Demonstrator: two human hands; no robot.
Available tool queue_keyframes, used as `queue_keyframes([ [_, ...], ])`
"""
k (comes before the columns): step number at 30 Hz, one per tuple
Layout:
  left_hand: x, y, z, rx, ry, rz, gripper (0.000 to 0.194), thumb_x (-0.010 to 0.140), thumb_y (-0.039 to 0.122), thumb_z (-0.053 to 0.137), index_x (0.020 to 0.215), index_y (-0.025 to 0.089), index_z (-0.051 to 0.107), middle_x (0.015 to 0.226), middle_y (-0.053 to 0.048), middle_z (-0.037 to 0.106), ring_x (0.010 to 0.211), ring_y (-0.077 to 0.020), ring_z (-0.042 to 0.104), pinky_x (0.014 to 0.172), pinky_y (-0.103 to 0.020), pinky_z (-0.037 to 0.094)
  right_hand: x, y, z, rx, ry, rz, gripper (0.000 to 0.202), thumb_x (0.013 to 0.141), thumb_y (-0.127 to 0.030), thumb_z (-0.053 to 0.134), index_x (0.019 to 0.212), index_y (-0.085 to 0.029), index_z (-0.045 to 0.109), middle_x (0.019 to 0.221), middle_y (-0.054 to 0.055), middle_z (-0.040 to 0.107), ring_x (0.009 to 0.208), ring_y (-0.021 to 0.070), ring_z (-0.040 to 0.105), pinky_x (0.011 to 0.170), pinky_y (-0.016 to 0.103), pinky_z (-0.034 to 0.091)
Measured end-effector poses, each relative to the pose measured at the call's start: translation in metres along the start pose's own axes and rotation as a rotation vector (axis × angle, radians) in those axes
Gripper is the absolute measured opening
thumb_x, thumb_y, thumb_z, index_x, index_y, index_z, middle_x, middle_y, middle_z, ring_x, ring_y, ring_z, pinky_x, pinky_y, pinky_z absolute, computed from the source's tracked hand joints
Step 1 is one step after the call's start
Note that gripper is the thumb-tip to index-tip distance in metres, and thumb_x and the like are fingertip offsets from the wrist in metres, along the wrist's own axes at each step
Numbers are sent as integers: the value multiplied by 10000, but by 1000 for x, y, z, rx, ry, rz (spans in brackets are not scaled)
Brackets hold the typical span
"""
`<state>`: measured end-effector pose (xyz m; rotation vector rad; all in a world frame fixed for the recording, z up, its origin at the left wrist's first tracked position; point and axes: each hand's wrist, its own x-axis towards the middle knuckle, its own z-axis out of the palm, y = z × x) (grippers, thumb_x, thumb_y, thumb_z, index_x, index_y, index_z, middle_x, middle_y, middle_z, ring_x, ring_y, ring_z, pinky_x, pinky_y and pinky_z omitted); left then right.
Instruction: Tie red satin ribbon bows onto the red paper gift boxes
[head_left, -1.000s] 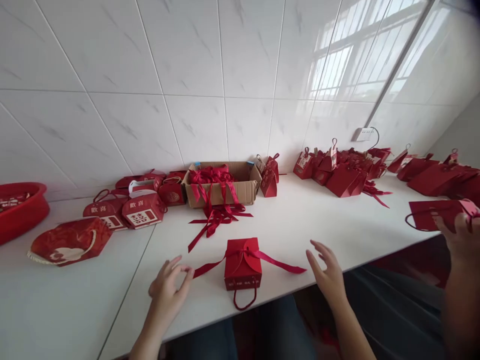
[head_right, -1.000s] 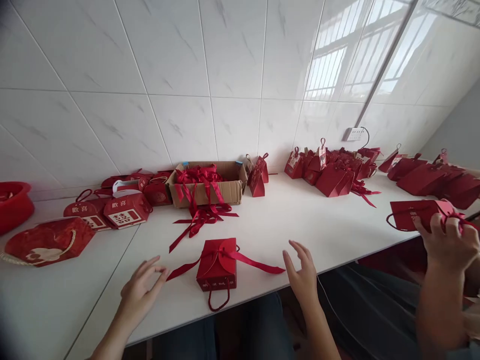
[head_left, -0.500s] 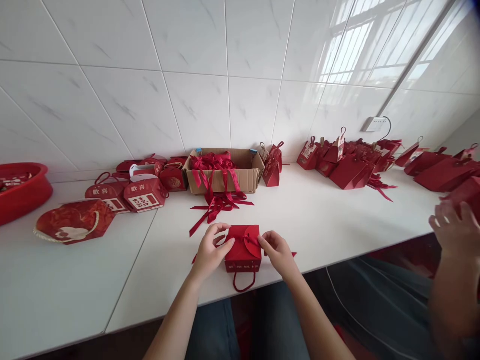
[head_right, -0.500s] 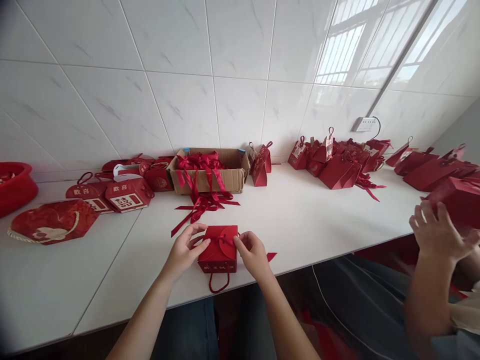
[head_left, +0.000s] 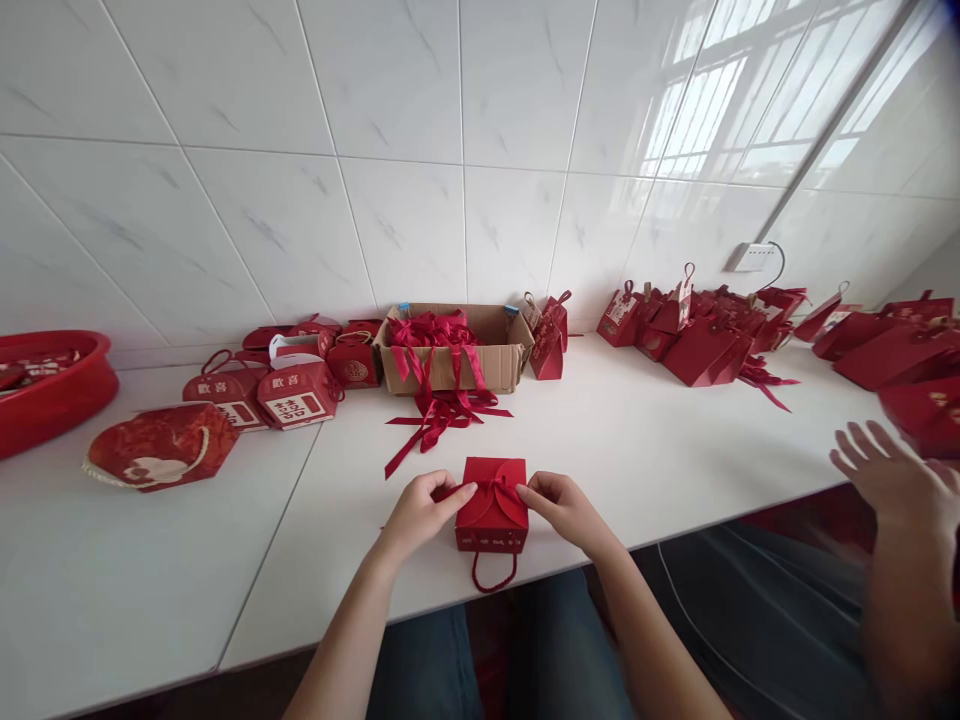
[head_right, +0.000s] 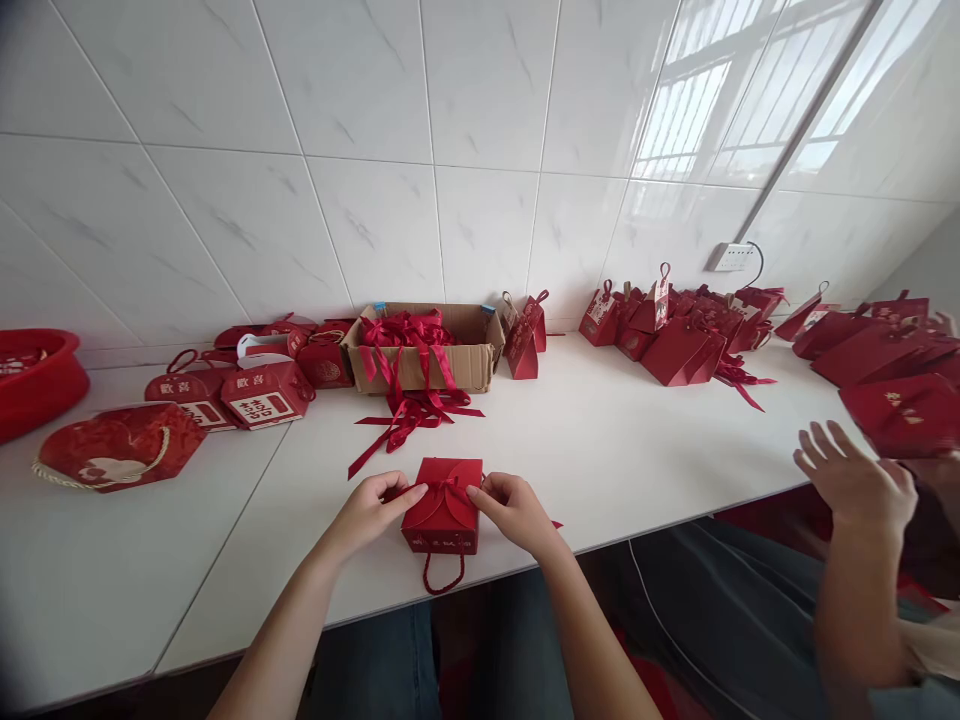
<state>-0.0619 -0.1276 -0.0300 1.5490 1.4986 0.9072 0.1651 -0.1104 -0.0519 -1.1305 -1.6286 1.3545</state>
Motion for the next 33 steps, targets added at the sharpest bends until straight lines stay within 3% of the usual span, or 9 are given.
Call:
queue_keyframes([
  [3, -1, -1, -1, -1, 48, -30, 386, 701, 509, 648, 605, 209, 425, 570, 68, 344, 539, -119, 378, 534, -247, 306, 1, 2, -2, 33, 22, -1, 407, 804, -523, 581, 615, -189, 443, 571, -56, 346, 546, 95, 278, 518, 253, 222],
  [7, -4, 2, -1, -15, 94, -45, 383, 673, 511, 673, 647, 208, 441, 614, 65, 360, 571, -119, 383, 555, -245, 311, 0, 5, -9, 63, 52, 15, 415, 771, -519, 627, 595, -190, 446, 548, -68, 308, 525, 87, 245, 502, 253, 203],
  [12, -8, 3, 0, 6, 107, -70, 388, 681, 526, 666, 690, 208, 444, 651, 60, 388, 609, -129, 420, 594, -259, 347, -4, 5, -19, 155, -56, 80, 371, 773, -506, 637, 643, -175, 529, 527, -70, 329, 480, 70, 234, 461, 235, 193],
  [16, -7, 1, 0, 30, 185, -19, 403, 659, 463, 708, 907, 226, 496, 955, -25, 554, 902, -217, 544, 764, -326, 429, -7, -1, -22, 260, -99, 65, 324, 785, -498, 629, 788, -175, 604, 596, -23, 502, 518, 92, 400, 501, 237, 330],
  [19, -7, 9, 1, 42, 245, 130, 458, 673, 357, 714, 1062, 253, 495, 1215, -70, 528, 1163, -265, 476, 963, -412, 374, -7, -12, -20, 367, -132, 8, 306, 755, -444, 684, 906, -181, 650, 702, 20, 611, 625, 133, 533, 635, 287, 445],
  [22, -10, 30, 5, 11, 120, 259, 334, 754, 346, 660, 1049, 253, 535, 1138, -58, 588, 1130, -244, 517, 996, -413, 369, -5, -27, -15, 406, -158, -29, 278, 748, -410, 705, 889, -176, 652, 724, 34, 652, 635, 151, 577, 676, 322, 481],
  [25, -10, 52, 12, -40, 10, 315, 249, 779, 390, 646, 957, 228, 579, 974, -38, 643, 979, -213, 595, 898, -353, 450, -3, -39, -8, 382, -159, -53, 277, 777, -414, 675, 911, -173, 645, 732, 31, 661, 648, 154, 603, 688, 325, 495],
  [29, -5, 64, 22, -63, 74, 352, 150, 803, 356, 617, 809, 206, 621, 832, -22, 673, 819, -189, 630, 795, -320, 489, -2, -45, 0, 342, -171, -71, 267, 801, -404, 650, 957, -190, 616, 718, 6, 649, 649, 141, 603, 680, 303, 492],
  [33, -1, 62, 22, -43, 101, 362, 132, 799, 329, 620, 765, 207, 658, 809, -30, 693, 814, -199, 637, 807, -331, 488, 2, -42, 7, 261, -147, -79, 327, 776, -413, 665, 1011, -198, 590, 687, -16, 624, 593, 120, 548, 585, 258, 451],
])
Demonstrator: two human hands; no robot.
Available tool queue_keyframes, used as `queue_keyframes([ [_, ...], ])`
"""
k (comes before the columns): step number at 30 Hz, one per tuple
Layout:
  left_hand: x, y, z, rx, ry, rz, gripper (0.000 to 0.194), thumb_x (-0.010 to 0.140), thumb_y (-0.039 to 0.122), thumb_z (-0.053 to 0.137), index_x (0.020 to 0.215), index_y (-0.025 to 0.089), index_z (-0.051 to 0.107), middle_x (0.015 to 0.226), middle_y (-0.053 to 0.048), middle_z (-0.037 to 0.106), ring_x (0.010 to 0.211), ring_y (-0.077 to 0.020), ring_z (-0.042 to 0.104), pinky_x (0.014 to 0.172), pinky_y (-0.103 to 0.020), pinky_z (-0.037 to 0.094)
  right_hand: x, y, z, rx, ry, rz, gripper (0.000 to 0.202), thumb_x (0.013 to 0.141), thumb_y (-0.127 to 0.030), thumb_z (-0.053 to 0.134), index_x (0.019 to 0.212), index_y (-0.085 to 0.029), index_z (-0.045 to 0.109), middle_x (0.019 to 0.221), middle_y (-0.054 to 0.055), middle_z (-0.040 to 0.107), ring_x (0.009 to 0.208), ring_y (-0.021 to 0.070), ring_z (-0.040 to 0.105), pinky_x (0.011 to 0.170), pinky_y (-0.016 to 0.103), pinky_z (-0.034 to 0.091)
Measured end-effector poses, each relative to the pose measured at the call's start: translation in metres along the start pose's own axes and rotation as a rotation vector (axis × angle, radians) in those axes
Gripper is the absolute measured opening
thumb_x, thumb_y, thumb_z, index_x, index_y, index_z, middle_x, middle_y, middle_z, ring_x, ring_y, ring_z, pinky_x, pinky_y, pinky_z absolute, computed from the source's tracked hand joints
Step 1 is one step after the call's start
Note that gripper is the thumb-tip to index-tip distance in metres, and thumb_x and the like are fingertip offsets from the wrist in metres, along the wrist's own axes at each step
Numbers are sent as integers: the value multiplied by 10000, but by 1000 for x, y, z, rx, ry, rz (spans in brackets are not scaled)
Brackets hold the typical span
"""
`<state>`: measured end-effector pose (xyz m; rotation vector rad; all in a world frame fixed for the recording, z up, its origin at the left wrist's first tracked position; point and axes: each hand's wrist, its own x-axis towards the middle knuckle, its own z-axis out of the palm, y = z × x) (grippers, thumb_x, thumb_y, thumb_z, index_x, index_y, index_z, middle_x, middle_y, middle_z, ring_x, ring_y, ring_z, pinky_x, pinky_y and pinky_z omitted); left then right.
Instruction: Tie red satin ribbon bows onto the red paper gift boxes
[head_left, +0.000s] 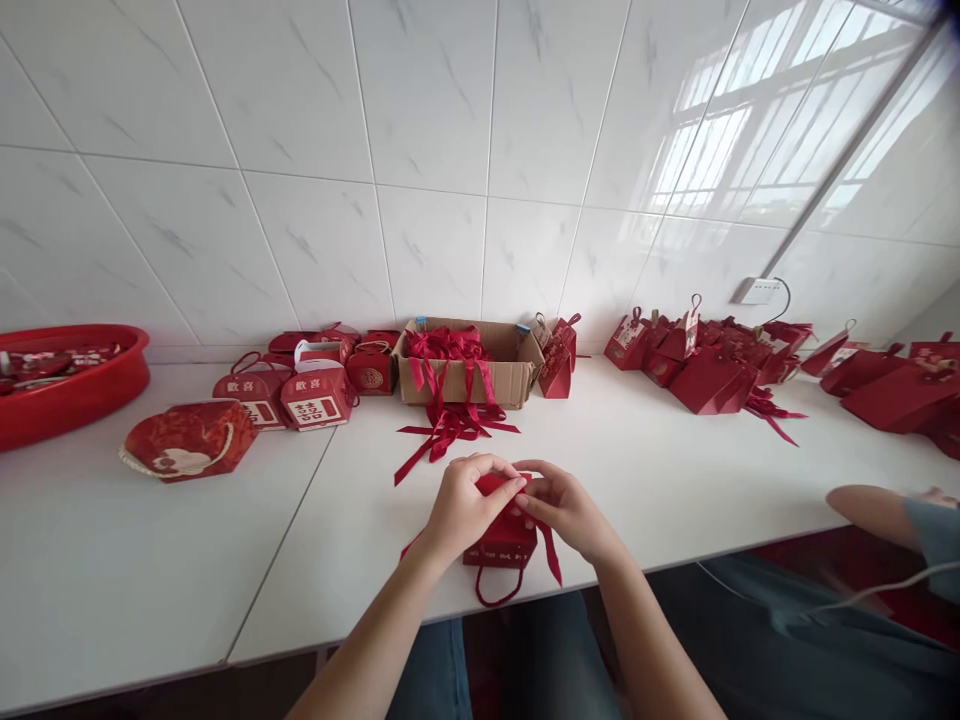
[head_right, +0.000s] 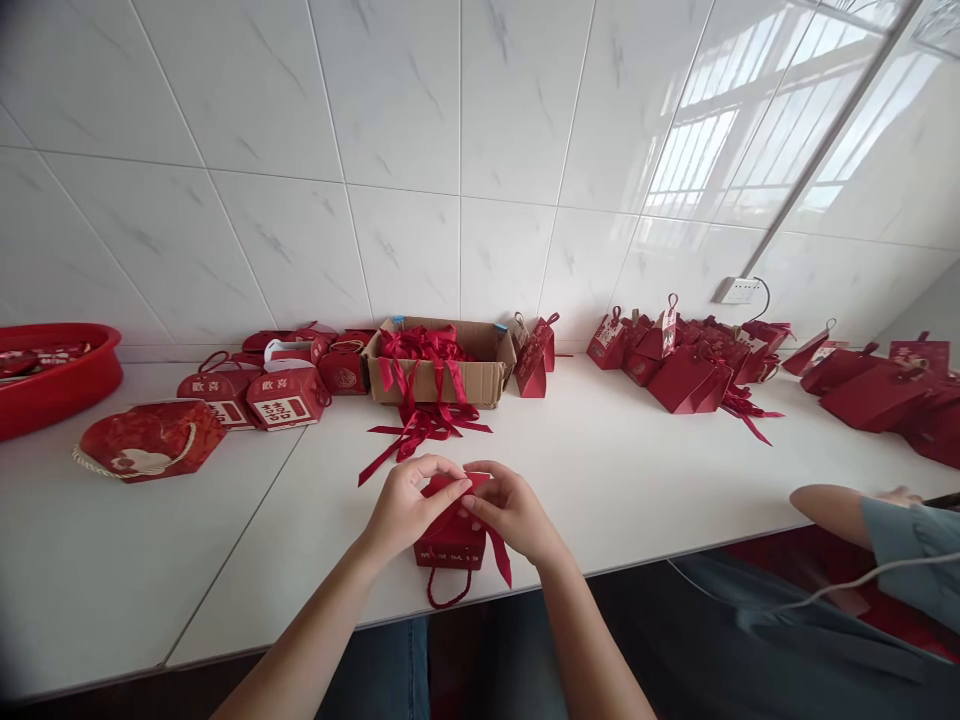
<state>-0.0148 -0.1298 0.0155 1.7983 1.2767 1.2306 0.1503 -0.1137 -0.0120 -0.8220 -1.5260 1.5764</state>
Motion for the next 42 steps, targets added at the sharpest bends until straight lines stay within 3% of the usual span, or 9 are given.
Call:
queue_keyframes([
  [6, -5, -30, -15, -7, 106, -178, 221, 830, 436, 547, 877, 223, 578, 1016, -52, 632, 1023, -228, 570, 941, -382, 404, 5, 10, 6, -136, 159, -16, 311, 797, -484, 610, 805, -173, 594, 525, -52, 488, 459, 81, 393, 444, 214, 318],
  [13, -16, -58, -17, -109, -87, -386, 447, 798, 592, 495, 631, 178, 534, 573, 20, 524, 540, -141, 509, 537, -265, 422, 6, 7, 12, -146, 65, -46, 313, 857, -493, 515, 801, -189, 570, 786, 21, 673, 422, 64, 433, 402, 209, 336],
  [17, -15, -47, -29, -158, -117, -354, 393, 775, 541, 561, 620, 181, 548, 580, 33, 502, 564, -126, 481, 556, -247, 406, 7, 8, 17, -249, 173, -47, 275, 862, -440, 497, 785, -189, 581, 723, 39, 686, 603, 155, 607, 528, 251, 457],
  [22, -5, -18, -54, -169, -214, -311, 257, 730, 432, 668, 651, 189, 643, 600, 21, 558, 581, -127, 497, 554, -242, 405, 10, 5, 26, -459, 310, -37, 165, 815, -298, 516, 742, -186, 613, 665, 59, 691, 626, 200, 631, 603, 304, 471],
  [26, 9, 5, -49, -240, -246, -259, 225, 753, 402, 659, 699, 187, 699, 677, -20, 669, 667, -171, 602, 663, -291, 490, 8, -4, 29, -543, 242, -125, 120, 776, -227, 542, 739, -206, 654, 714, 30, 689, 638, 178, 588, 601, 282, 428],
  [29, 17, 13, -36, -311, -281, -196, 289, 804, 413, 611, 990, 219, 717, 970, -61, 725, 970, -242, 638, 889, -378, 485, 4, -5, 28, -608, 163, -187, 159, 785, -245, 558, 641, -200, 610, 590, 1, 615, 528, 138, 496, 512, 254, 359],
  [32, 17, 6, -28, -330, -270, -142, 419, 871, 437, 520, 1267, 308, 555, 1247, -47, 629, 1217, -245, 524, 1020, -416, 407, 3, -2, 26, -555, 184, -163, 285, 834, -333, 545, 586, -193, 567, 575, 11, 618, 519, 138, 496, 507, 253, 351],
  [38, -2, -29, -23, -45, -100, -72, 205, 751, 368, 680, 899, 226, 697, 1026, -60, 701, 1048, -252, 613, 967, -401, 450, 6, 3, 23, -487, 177, -135, 356, 885, -407, 479, 622, -189, 576, 623, 29, 646, 569, 156, 548, 529, 256, 377],
  [42, -14, -38, -18, -54, -48, -65, 143, 812, 319, 606, 741, 204, 654, 920, -65, 713, 1024, -240, 624, 964, -411, 447, 7, 10, 22, -435, 229, -120, 267, 871, -424, 496, 721, -205, 521, 698, 41, 674, 589, 170, 573, 528, 263, 396],
])
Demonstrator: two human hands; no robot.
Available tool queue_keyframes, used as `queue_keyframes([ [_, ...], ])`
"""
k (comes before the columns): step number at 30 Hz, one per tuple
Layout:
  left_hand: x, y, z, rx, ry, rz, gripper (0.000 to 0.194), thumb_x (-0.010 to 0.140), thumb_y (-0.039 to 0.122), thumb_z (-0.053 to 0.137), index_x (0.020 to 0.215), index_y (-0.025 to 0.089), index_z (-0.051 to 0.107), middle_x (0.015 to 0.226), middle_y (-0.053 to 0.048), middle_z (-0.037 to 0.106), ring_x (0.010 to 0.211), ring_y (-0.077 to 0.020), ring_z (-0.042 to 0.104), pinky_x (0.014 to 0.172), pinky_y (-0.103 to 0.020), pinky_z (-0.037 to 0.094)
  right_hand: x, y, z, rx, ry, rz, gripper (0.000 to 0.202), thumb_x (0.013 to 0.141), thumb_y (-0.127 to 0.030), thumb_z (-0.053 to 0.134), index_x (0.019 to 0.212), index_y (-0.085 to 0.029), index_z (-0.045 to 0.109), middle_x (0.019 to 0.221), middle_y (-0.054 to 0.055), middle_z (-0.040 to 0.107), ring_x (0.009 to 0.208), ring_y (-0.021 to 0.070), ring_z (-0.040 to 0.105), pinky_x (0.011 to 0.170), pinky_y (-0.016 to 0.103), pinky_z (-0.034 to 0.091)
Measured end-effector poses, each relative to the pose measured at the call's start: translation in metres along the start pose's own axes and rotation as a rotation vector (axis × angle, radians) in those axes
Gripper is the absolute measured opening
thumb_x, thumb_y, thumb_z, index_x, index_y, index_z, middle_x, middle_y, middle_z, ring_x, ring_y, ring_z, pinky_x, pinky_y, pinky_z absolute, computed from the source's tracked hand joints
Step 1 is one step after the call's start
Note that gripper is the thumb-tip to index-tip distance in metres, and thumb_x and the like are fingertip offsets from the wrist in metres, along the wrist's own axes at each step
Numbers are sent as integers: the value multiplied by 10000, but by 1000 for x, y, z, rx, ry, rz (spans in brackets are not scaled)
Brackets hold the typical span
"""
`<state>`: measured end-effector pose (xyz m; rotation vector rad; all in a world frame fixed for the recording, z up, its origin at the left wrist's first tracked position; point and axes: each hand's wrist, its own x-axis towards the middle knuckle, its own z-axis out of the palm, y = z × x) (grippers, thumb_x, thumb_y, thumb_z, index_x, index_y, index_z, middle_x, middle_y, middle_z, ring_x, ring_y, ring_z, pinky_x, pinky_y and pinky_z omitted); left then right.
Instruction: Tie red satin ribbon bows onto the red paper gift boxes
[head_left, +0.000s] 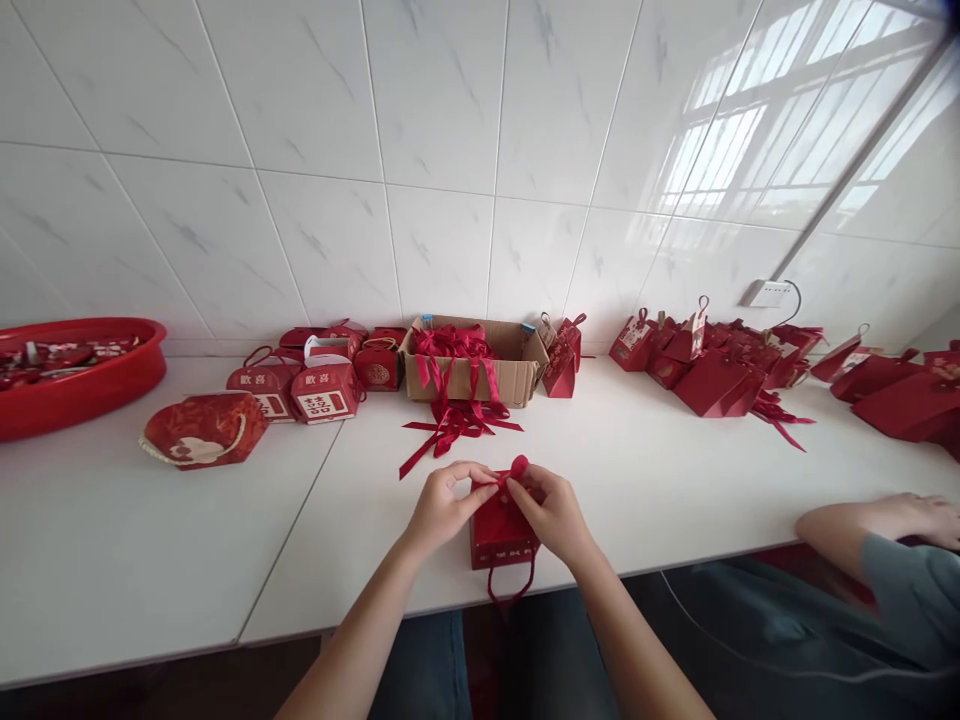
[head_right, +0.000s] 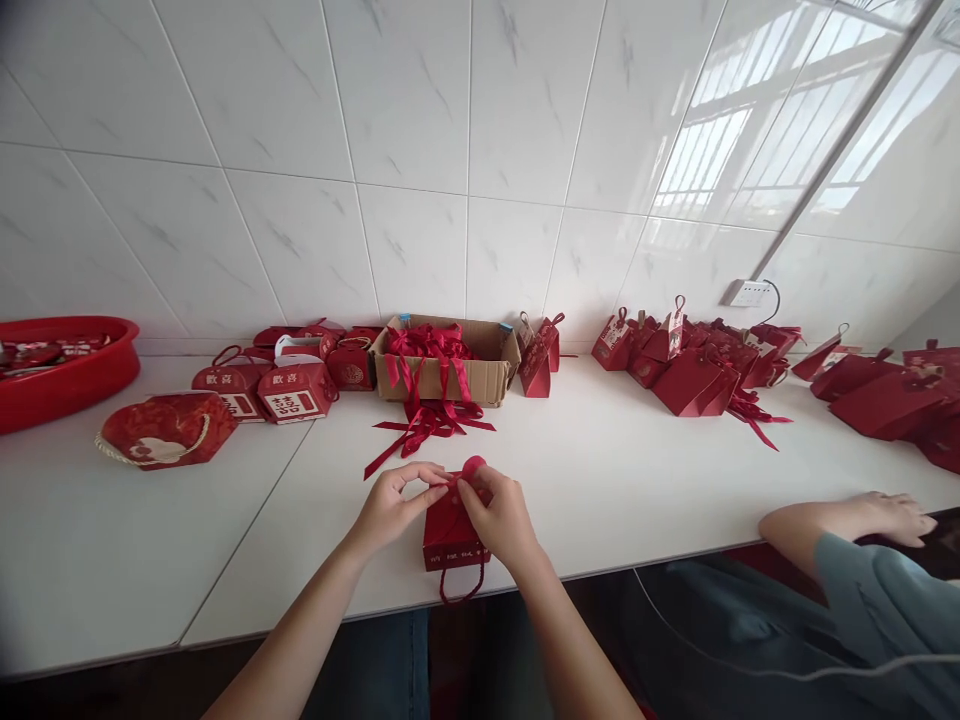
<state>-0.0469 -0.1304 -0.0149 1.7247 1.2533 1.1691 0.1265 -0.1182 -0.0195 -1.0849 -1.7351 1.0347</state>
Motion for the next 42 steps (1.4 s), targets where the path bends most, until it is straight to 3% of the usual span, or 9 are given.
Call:
queue_keyframes([
  [7, -3, -2, 6, -3, 21, 55, 81, 751, 210, 652, 711, 198, 583, 875, -51, 690, 976, -213, 634, 876, -352, 489, -3, 0, 3, 14, 61, 12, 144, 848, -351, 543, 887, -227, 482, 651, -9, 659, 498, 145, 527, 484, 255, 385],
  [12, -2, -8, 6, 35, 81, 98, 121, 753, 171, 641, 654, 198, 579, 788, -32, 695, 833, -195, 655, 838, -363, 483, -5, -3, 0, -112, 14, -89, 167, 824, -317, 600, 910, -215, 700, 848, 47, 688, 773, 198, 637, 702, 312, 504],
  [16, -2, -11, 6, 67, 108, 117, 142, 752, 144, 643, 633, 200, 590, 751, -19, 719, 774, -193, 661, 883, -409, 449, -8, 3, 1, -230, 77, -107, 170, 828, -259, 590, 835, -200, 749, 919, 97, 626, 764, 209, 617, 714, 371, 520],
  [19, -3, -12, 6, 47, 99, 138, 136, 777, 125, 606, 667, 203, 591, 779, -23, 726, 793, -189, 671, 818, -365, 490, -9, 4, -1, -314, 112, -73, 165, 831, -263, 593, 777, -221, 744, 1096, 123, 602, 989, 290, 574, 847, 488, 466],
  [22, -1, -16, 8, 9, 64, 180, 108, 805, 160, 601, 706, 201, 589, 807, -28, 717, 802, -177, 675, 760, -319, 521, -6, 3, -7, -286, -2, -53, 165, 836, -304, 595, 762, -239, 728, 1333, 90, 514, 1263, 341, 401, 993, 584, 322],
  [25, 3, -22, 11, -15, 50, 224, 127, 826, 199, 596, 704, 195, 562, 792, -26, 699, 803, -165, 665, 761, -304, 529, -2, 3, -11, -110, -180, -40, 248, 853, -389, 568, 757, -217, 718, 1444, 78, 419, 1354, 329, 310, 1027, 539, 315],
  [32, 1, -17, 10, 65, 167, 224, 123, 826, 203, 586, 943, 206, 547, 930, -40, 616, 873, -170, 600, 792, -323, 503, -3, 10, 4, 245, -30, 96, 385, 813, -508, 593, 672, -169, 708, 1446, 125, 405, 1296, 326, 410, 908, 406, 449],
  [36, -11, -7, 6, 146, 88, 225, 89, 822, 217, 597, 907, 221, 624, 887, -36, 634, 880, -184, 599, 810, -330, 496, -7, 9, 7, 229, -7, 106, 338, 806, -496, 610, 721, -193, 734, 1346, 119, 519, 1322, 302, 378, 958, 401, 419],
  [42, -10, -10, 7, 172, 66, 190, 74, 815, 185, 611, 794, 209, 678, 773, -31, 657, 769, -169, 621, 713, -299, 520, -14, 1, -10, 34, -54, 44, 364, 877, -480, 498, 872, -202, 733, 1114, 101, 676, 1038, 250, 611, 883, 375, 475],
])
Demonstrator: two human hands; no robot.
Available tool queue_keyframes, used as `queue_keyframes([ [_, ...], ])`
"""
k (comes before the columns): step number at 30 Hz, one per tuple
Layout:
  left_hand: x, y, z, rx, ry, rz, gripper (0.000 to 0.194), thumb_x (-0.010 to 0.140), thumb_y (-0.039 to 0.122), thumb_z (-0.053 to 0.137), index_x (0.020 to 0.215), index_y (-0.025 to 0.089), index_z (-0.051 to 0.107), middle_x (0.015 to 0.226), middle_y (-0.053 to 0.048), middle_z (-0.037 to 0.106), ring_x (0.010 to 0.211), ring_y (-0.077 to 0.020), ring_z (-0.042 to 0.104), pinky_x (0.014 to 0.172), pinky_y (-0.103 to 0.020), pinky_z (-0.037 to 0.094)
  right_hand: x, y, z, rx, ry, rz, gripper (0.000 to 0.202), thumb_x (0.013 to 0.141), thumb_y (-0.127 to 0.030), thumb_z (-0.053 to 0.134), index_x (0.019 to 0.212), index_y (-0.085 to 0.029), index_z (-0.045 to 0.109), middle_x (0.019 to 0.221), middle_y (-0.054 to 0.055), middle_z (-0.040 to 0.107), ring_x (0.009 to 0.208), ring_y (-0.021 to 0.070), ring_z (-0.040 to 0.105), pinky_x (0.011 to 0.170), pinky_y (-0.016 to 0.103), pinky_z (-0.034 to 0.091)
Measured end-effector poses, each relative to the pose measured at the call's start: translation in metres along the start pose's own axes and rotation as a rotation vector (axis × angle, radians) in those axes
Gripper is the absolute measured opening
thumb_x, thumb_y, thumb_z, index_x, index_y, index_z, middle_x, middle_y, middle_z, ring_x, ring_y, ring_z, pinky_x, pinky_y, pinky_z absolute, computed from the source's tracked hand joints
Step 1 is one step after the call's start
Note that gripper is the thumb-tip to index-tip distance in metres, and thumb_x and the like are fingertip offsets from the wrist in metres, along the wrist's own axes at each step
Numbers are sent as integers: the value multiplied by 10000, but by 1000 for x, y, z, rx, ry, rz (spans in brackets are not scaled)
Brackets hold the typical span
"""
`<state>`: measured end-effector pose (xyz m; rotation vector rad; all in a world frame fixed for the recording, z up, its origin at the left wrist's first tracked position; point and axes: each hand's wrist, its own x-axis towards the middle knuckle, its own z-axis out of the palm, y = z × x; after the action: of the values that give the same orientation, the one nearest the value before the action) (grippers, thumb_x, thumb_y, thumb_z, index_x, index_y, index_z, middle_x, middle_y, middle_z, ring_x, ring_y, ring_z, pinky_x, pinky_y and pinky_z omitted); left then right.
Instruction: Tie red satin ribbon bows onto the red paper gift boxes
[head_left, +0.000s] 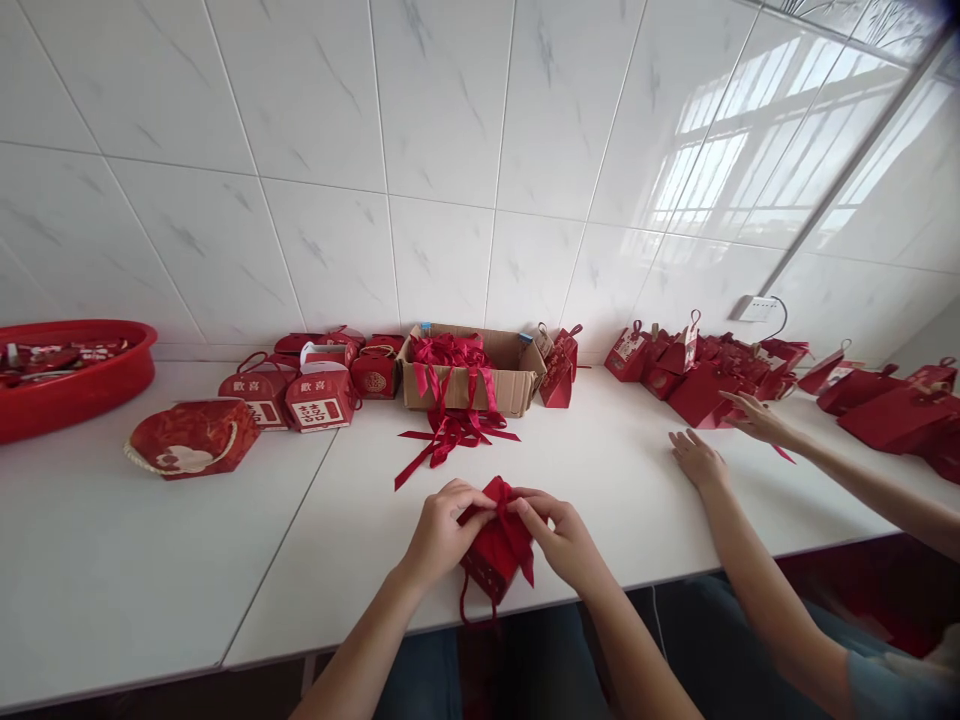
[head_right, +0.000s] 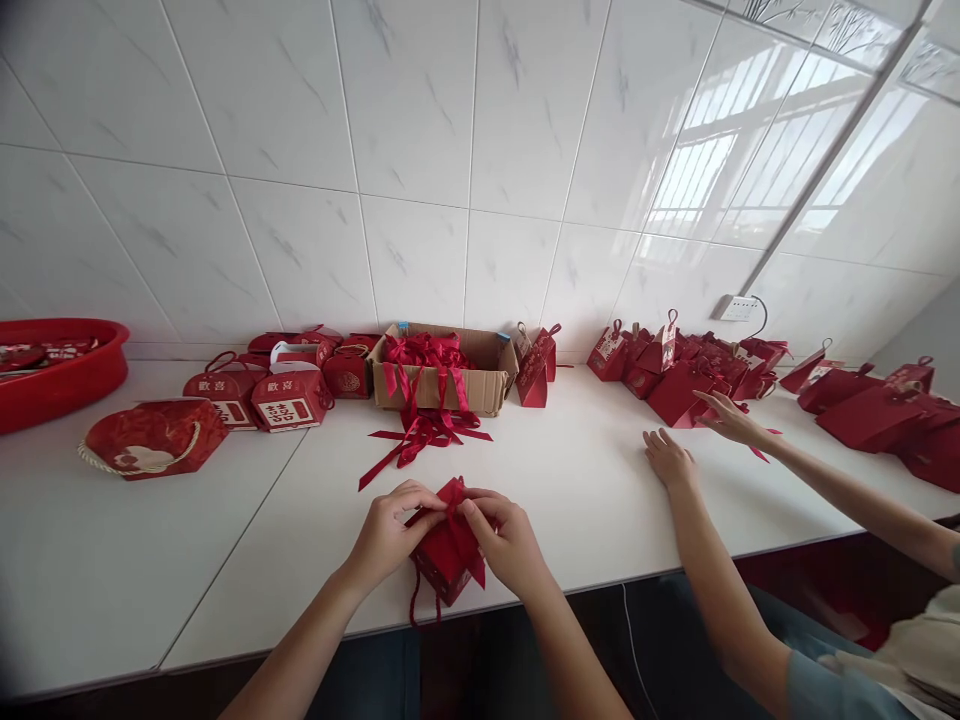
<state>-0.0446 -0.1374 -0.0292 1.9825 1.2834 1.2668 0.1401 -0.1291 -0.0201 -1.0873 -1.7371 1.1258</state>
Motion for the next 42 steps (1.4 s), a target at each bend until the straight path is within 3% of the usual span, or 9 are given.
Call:
queue_keyframes([
  [6, 6, 6, -11, -3, -123, 19, 88, 809, 160, 616, 796, 222, 677, 801, -15, 673, 827, -165, 616, 761, -285, 505, -5, -15, -29, -246, 33, 49, 269, 870, -431, 514, 940, -202, 637, 637, 6, 652, 594, 170, 609, 607, 304, 494],
  [11, 13, 14, -21, 94, -244, 86, 98, 824, 137, 570, 822, 210, 635, 878, -19, 659, 877, -153, 603, 805, -276, 490, 16, -18, -24, -183, -74, 19, 293, 846, -404, 553, 1058, -207, 596, 878, 34, 663, 605, 125, 574, 550, 261, 474],
  [13, 16, 16, -24, 129, -265, 101, 100, 817, 130, 563, 815, 207, 626, 879, -22, 654, 871, -156, 600, 800, -281, 487, 24, -16, -20, -138, -146, -15, 239, 836, -324, 572, 1037, -198, 594, 815, 16, 655, 612, 122, 569, 563, 254, 474],
  [16, 20, 21, -27, 179, -286, 116, 114, 800, 119, 559, 792, 211, 626, 849, -18, 658, 853, -170, 597, 798, -302, 475, 28, -14, -19, -146, -209, -187, 155, 847, -193, 526, 964, -198, 627, 782, 8, 641, 689, 132, 577, 625, 257, 479],
  [21, 24, 24, -33, 261, -316, 145, 145, 780, 116, 540, 742, 228, 625, 772, -9, 663, 809, -200, 586, 808, -353, 446, 21, -8, -30, -435, -290, -516, 447, 828, -27, 416, 1092, -270, 683, 862, 48, 547, 779, 161, 531, 709, 307, 481],
  [25, 27, 21, -41, 284, -332, 156, 148, 771, 127, 540, 717, 237, 623, 738, -9, 659, 762, -201, 579, 794, -353, 445, 16, 3, -37, -607, -311, -623, 496, 835, -21, 412, 1142, -312, 670, 816, 53, 474, 779, 189, 476, 681, 329, 471],
  [30, 25, 17, -45, 251, -368, 125, 91, 829, 177, 524, 781, 233, 577, 818, -9, 633, 822, -179, 579, 809, -308, 471, 11, 12, -35, -538, -301, -590, 487, 859, -30, 383, 1168, -305, 639, 817, 50, 473, 784, 187, 484, 702, 327, 467],
  [36, 23, 4, -36, 88, -488, -6, 166, 908, 337, 469, 805, 236, 552, 1134, -49, 564, 1110, -183, 516, 932, -318, 458, 15, 19, -27, -297, -140, -462, 383, 884, -87, 357, 1210, -224, 505, 843, 31, 530, 726, 163, 509, 681, 302, 463],
  [42, 21, -4, -30, 0, -392, -48, 181, 894, 341, 499, 794, 239, 611, 1242, -70, 562, 1228, -223, 470, 1023, -399, 405, 17, 17, -22, -305, -54, -444, 300, 920, -140, 351, 1158, -227, 511, 917, 58, 562, 797, 173, 546, 732, 314, 477],
])
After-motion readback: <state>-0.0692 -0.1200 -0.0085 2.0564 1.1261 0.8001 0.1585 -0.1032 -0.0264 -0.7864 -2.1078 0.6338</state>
